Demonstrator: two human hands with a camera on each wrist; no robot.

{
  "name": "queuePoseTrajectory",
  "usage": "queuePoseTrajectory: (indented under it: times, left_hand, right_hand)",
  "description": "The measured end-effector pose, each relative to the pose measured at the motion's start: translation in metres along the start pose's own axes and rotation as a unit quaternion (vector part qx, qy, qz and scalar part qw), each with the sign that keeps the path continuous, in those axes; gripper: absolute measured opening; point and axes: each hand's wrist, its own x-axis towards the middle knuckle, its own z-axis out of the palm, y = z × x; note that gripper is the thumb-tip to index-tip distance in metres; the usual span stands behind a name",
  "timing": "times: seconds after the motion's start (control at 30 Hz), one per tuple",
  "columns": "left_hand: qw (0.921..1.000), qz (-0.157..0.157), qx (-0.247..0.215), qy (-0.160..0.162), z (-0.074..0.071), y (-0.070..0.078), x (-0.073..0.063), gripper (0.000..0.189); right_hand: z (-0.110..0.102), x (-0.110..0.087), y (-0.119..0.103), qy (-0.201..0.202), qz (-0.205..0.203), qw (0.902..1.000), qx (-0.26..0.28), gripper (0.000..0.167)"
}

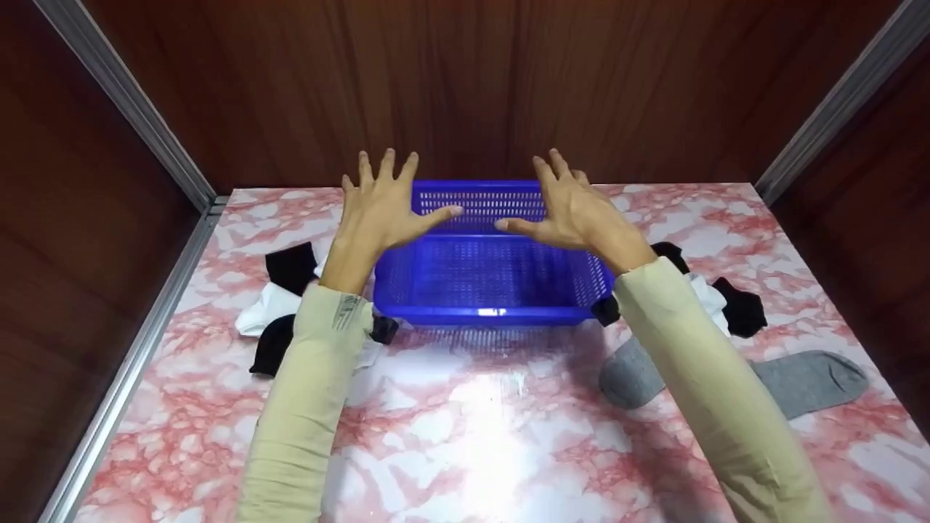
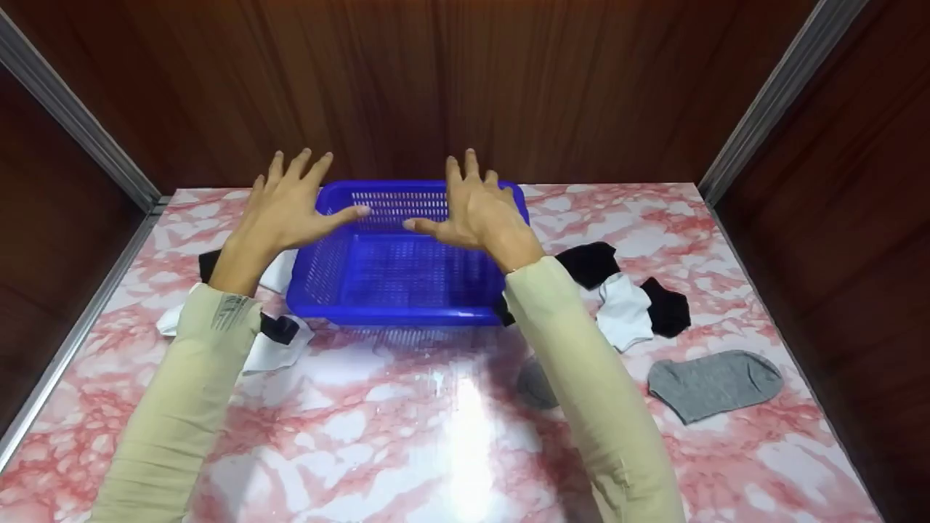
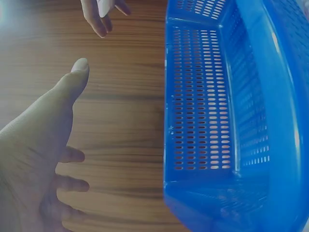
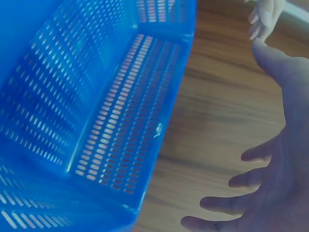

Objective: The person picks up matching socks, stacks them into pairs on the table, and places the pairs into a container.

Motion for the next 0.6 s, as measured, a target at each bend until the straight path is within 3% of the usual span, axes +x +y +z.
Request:
queuePoseTrajectory:
  times: [0.3,0.6]
  left_hand:
    - [1.0000,-0.005,-0.005,0.000,-0.006,-0.009,-0.015,0.118]
    - [0.9993,0.006,-0.003,0.036,-0.023,-0.021,-0.028,0.116]
  right_hand:
    - [0.002,-0.008,-0.024,0.062,-0.066,0.9959,0.002,0.118]
    - [0.005,-0.021,-0.063,0.089,-0.106,0.9899,0.029,0.104]
